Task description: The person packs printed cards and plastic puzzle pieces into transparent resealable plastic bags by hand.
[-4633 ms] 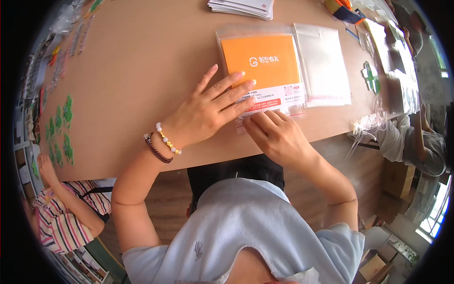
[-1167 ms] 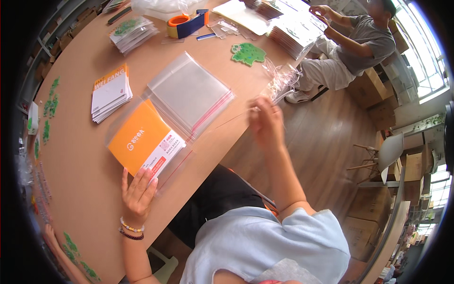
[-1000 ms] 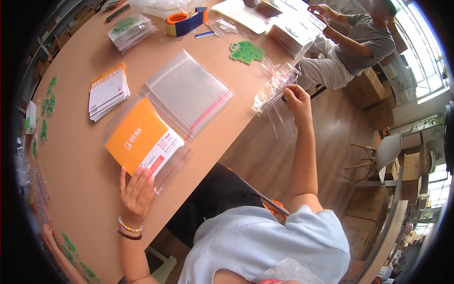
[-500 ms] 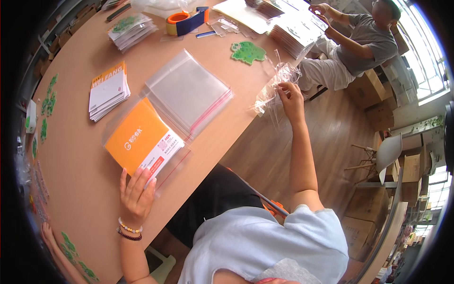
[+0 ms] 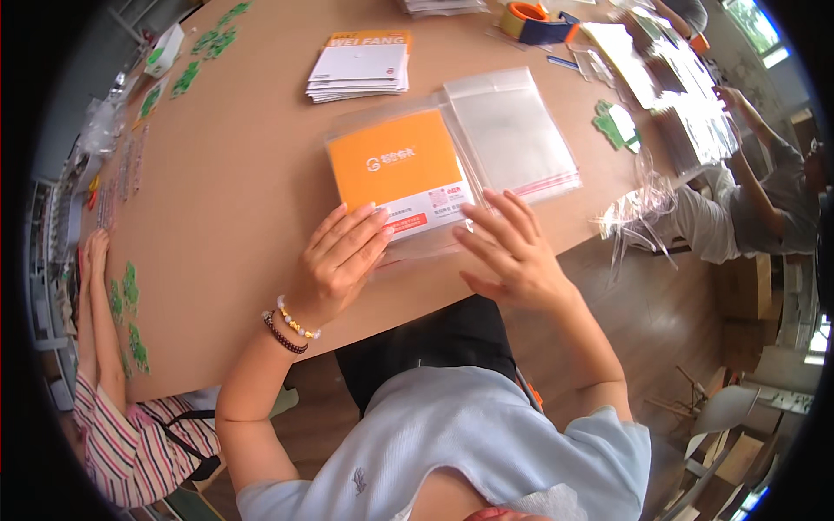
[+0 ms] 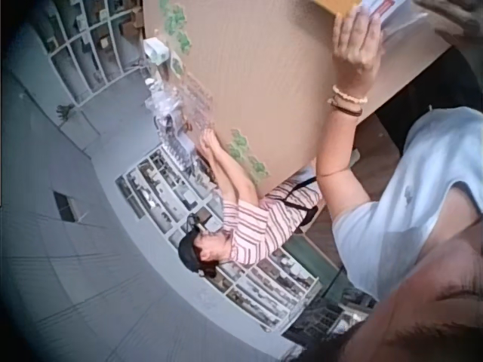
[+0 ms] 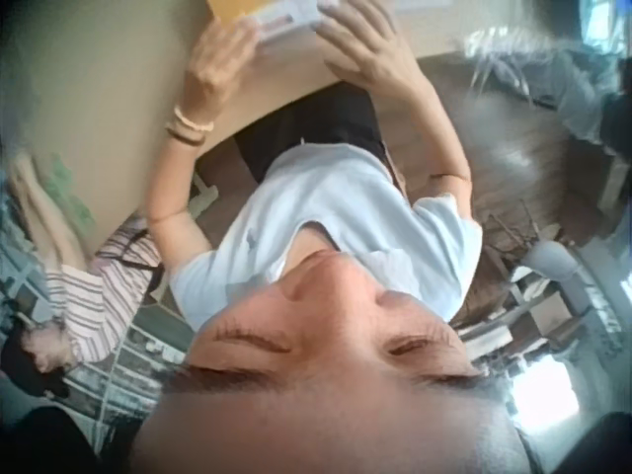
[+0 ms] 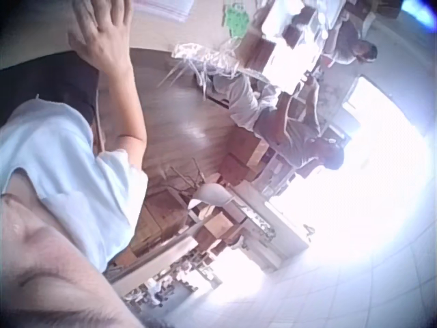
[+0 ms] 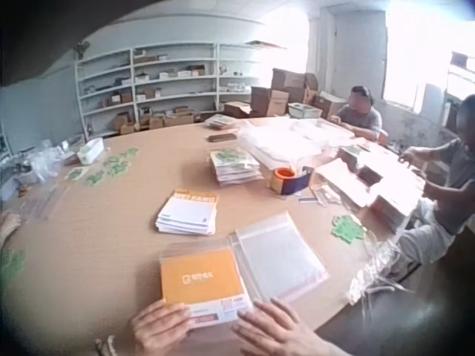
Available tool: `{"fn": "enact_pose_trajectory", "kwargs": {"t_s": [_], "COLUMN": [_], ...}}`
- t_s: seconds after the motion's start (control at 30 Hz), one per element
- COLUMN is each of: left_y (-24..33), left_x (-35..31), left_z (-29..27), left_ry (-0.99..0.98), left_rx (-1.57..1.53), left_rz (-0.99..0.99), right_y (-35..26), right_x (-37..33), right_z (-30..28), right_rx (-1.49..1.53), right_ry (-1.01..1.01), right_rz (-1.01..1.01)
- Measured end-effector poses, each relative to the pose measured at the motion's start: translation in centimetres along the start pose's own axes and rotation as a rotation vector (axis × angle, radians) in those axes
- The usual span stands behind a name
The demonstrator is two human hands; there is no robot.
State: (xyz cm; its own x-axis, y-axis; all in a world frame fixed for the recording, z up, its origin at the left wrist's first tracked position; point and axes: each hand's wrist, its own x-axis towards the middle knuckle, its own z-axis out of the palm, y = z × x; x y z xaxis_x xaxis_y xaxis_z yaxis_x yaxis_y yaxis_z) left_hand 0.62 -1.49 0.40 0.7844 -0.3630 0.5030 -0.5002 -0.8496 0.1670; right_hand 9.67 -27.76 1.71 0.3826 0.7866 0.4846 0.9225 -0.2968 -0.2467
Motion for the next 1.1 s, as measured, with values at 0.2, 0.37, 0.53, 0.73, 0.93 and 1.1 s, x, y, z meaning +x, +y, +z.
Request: {"fn": "enact_pose_trajectory", "kwargs": {"t_s": [0.2,0.37,0.53,0.73,0.93,1.1], "left_y": [-0.2,-0.5,-0.9,-1.0,-0.7,-0.3], "left_x": [-1.1,-1.8,-2.2,-2.6,-2.6,-2.4], "left_z": [-0.1,0.1,0.3,0.1,-0.2,0.1], "left_ry": [0.032,0.058,0.047,0.076,0.099,0.157], "left_rx": [-0.133,0.108,0.084,-0.139,-0.213,-0.276], "left_rz": [-0.092,0.002,-0.012,-0.110,-0.251,-0.389], "right_y": [0.3,1.1,1.7,1.8,1.8,2.4], "right_x": [1.5,1.0,0.8,1.0,0.8,0.4], "right_z": [3.9,4.2,3.9,3.0,3.1,2.2], "right_rx": [-0.124,-0.091,0.012,0.191,0.363,0.356], "right_ry": [0.078,0.159,0.153,0.151,0.116,0.093], "right_rz": [-0.079,-0.088,-0.079,0.049,0.266,0.322]}}
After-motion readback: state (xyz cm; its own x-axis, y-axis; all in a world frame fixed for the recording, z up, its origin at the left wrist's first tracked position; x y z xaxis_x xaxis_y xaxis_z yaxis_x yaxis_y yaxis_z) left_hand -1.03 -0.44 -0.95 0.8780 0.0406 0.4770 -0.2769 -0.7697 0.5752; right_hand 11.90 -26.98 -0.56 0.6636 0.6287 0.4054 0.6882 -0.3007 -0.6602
